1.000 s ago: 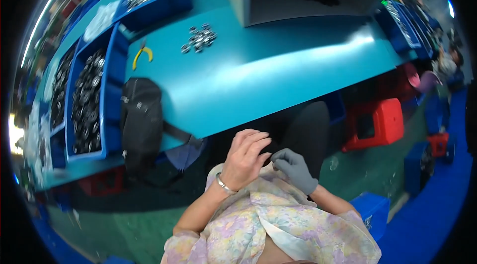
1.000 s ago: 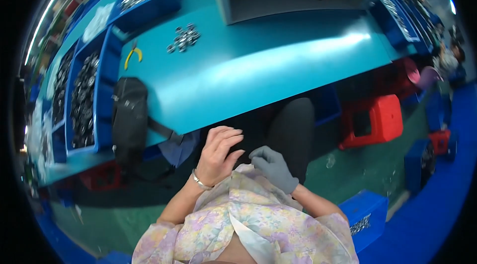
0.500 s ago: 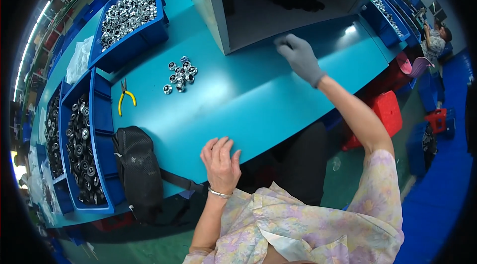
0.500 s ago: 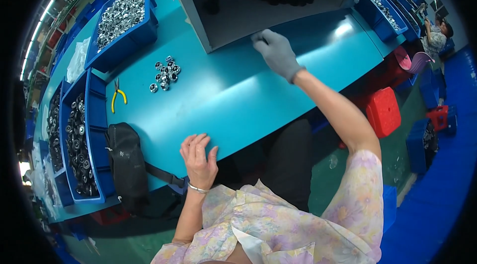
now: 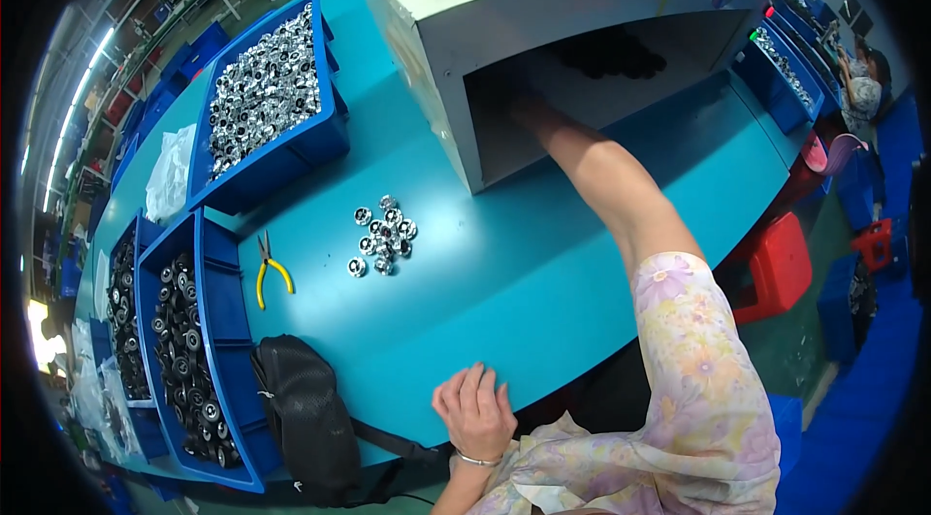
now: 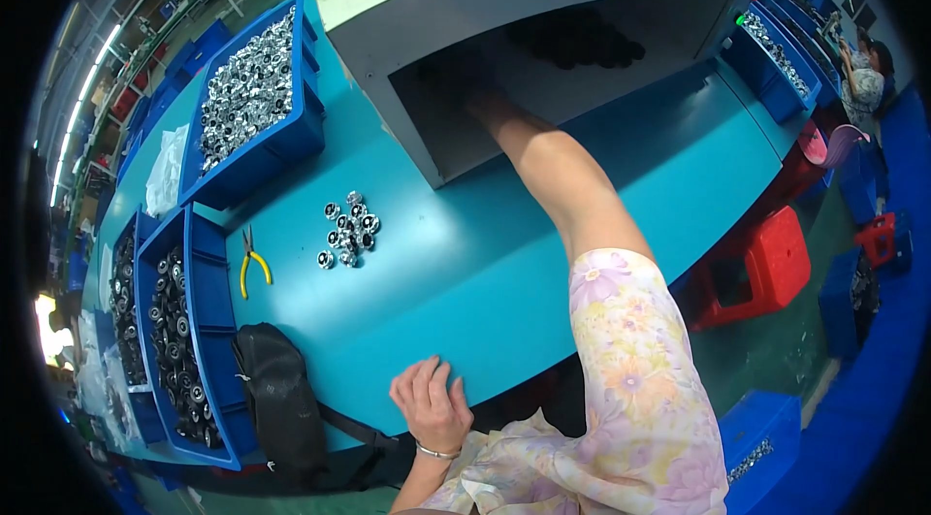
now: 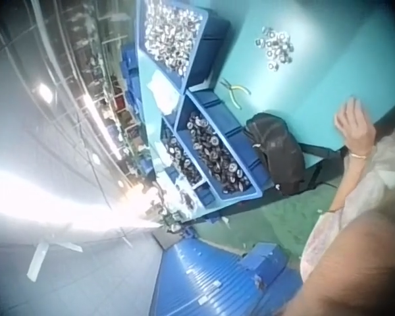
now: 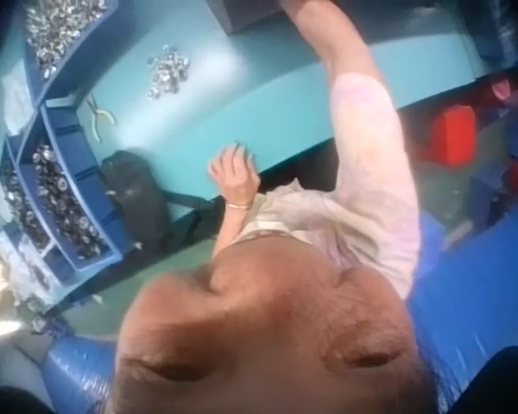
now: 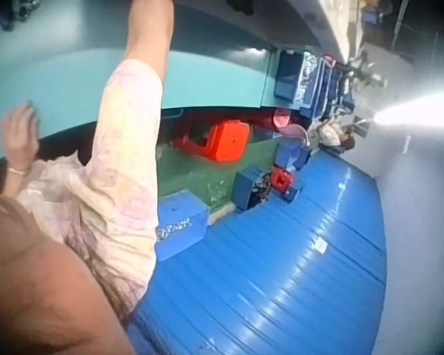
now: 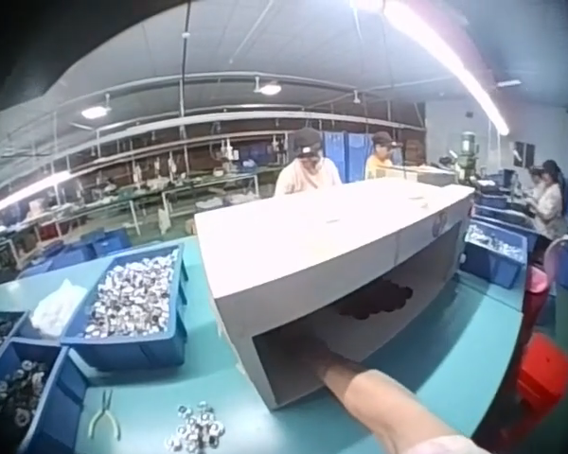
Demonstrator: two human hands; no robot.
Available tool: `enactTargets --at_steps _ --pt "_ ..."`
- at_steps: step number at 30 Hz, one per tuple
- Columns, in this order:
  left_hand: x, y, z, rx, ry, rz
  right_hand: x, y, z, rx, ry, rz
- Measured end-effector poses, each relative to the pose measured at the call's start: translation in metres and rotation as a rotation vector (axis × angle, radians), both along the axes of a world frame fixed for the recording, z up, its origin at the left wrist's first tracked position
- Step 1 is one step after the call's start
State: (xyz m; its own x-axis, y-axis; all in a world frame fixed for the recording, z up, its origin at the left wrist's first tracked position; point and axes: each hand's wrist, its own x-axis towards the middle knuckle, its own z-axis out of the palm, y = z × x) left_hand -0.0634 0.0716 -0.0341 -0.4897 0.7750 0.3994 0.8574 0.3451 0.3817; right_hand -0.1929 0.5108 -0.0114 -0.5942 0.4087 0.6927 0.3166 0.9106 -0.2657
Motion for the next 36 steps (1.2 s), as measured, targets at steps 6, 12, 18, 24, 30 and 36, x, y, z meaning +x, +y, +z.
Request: enactTargets --at_steps 6,12,18,24,30,36 --pt "-0.003 0.004 0.000 0.002 0.006 0.001 -0.001 0.001 -0.003 -0.086 -0.064 0.057" --pt "0.000 0.004 0.002 0.015 0.022 -0.023 0.026 0.051 -0.032 -0.154 -0.123 -0.105" --pt "0.000 0.005 0.002 0.016 0.047 -0.035 0.075 0.076 -0.037 -0.179 0.013 -0.141" --pt "0.000 -0.004 -0.002 0.046 0.070 -0.001 0.156 -0.063 0.024 -1.731 0.618 0.459" --pt "0.001 -0.004 0.002 0.142 -0.022 -0.024 0.237 -0.176 0.025 -1.933 0.626 0.931" --pt "0.021 -0.016 0.038 0.345 -0.341 -0.098 0.269 -0.269 0.019 -2.117 0.647 1.043"
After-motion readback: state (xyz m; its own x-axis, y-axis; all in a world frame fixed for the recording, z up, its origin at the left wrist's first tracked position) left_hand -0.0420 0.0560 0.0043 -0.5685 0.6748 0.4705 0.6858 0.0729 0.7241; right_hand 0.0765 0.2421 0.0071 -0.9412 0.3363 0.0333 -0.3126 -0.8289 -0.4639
